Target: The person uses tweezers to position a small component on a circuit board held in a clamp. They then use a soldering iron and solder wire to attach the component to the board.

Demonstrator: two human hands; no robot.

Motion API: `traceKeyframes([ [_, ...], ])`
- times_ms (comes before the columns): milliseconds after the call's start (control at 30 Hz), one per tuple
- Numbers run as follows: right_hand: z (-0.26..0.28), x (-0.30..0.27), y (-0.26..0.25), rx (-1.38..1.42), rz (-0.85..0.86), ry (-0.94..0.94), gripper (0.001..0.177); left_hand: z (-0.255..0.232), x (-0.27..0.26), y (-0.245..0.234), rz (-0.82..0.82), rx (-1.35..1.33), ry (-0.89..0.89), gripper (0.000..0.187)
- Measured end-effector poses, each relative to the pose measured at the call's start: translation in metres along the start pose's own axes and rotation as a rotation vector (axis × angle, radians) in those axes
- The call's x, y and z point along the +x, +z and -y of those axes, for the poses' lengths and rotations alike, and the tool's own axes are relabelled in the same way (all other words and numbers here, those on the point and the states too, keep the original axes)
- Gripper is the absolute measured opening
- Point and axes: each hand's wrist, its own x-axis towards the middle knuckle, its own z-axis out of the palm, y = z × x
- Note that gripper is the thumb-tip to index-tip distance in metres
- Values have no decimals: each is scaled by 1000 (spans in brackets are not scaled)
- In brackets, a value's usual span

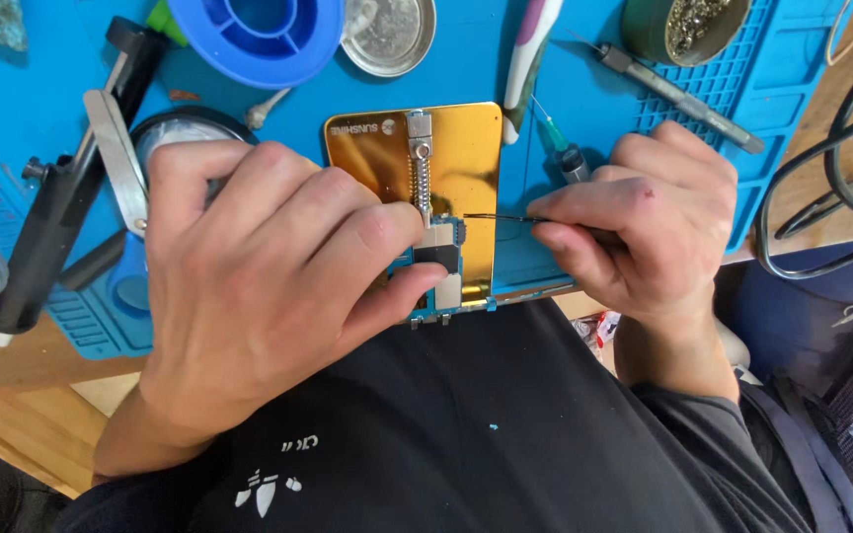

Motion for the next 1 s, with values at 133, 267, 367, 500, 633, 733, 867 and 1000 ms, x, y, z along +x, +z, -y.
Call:
traceKeyframes([
  [133, 0, -1, 2, 8, -1, -6, 33, -1, -2, -1, 4, 10, 8, 41],
  [267, -1, 0, 1, -3, 20, -6, 31, -1, -1, -1, 0, 8, 4, 44],
  [367, -3, 0, 2, -12, 22, -15, 32, -1, 0, -1, 0, 3, 12, 43],
  [500, -4, 0, 2, -20, 11, -31, 32, -1, 2, -2, 5, -12, 25, 42],
  [633, -3, 1, 2, -26, 8, -31, 34, -2, 2, -1, -12, -18, 21, 42],
  [733, -2, 0, 1, -23, 33, -19, 33, -2, 2, -1, -6, -22, 21, 41],
  [867, -5, -1, 2, -14, 16, -27, 35, -2, 2, -2, -5, -25, 27, 39],
  [1000, -6, 0, 3, 0, 3, -33, 33, -1, 1, -2, 4, -10, 34, 32],
])
